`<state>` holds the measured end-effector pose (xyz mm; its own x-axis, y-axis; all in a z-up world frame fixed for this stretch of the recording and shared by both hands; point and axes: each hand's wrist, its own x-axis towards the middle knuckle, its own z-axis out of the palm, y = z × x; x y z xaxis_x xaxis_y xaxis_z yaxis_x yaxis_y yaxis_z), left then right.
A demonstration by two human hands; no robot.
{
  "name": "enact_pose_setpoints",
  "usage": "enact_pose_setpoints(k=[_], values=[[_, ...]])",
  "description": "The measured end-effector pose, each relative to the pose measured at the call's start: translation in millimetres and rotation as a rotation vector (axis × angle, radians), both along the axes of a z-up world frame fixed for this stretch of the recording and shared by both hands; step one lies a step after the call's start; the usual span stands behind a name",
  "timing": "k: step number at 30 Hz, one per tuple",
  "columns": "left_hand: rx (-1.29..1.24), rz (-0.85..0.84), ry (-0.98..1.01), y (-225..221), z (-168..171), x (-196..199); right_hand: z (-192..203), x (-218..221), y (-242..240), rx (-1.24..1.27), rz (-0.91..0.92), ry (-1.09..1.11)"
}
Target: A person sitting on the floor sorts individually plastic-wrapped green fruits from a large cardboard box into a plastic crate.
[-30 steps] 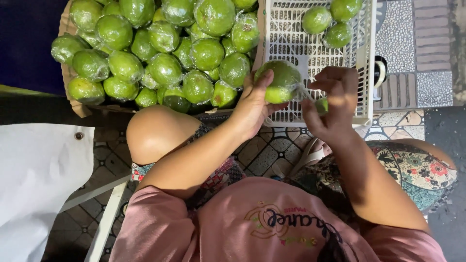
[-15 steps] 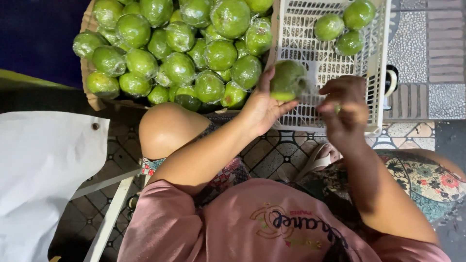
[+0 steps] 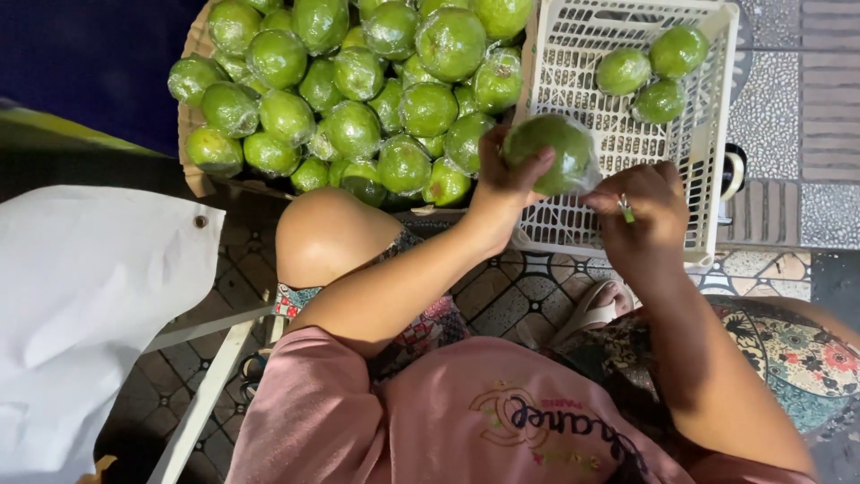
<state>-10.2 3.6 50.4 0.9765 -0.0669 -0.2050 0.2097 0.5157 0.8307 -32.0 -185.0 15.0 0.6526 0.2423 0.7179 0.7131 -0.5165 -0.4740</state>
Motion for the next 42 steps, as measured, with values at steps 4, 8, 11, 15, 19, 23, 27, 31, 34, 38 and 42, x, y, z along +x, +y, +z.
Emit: enact_pose_setpoints(k=[4,8,11,15,19,23,27,31,34,38,42], values=[[-0.077,-0.040,0.050,1,6,7,-4,-3,-8,0.084,0.003,0.024],[-0.050,-0.132,0.085,5,6,12,20,-22,0,0.293,-0.051,0.307],[-0.059,-0.119,-0.036,6,-11,10,17,-17,1,0.685,0.047,0.430],[-0.247,-0.139,-0.253,9,-47,9,17,-17,-2,0.707,0.006,0.434],[-0.003,-0.080,-0.379,10,-45,2,4,-19,3,0.599,0.038,0.447],[0.054,-0.077,-0.453,10,-48,-3,27,-27,20,0.492,0.039,0.543],[0.017,-0.088,-0.527,12,-49,0,44,-33,30,0.725,0.074,0.754],[-0.006,-0.013,-0.556,1,-46,-4,43,-32,28,1.141,0.019,0.836],[0.033,0.023,-0.557,-5,-43,-6,32,-26,21,1.204,-0.042,0.793],[0.007,-0.028,-0.407,-5,-39,-5,23,-23,8,0.940,-0.092,0.617],[-0.183,-0.105,-0.242,2,-17,-11,19,-17,-15,0.849,0.038,0.519]])
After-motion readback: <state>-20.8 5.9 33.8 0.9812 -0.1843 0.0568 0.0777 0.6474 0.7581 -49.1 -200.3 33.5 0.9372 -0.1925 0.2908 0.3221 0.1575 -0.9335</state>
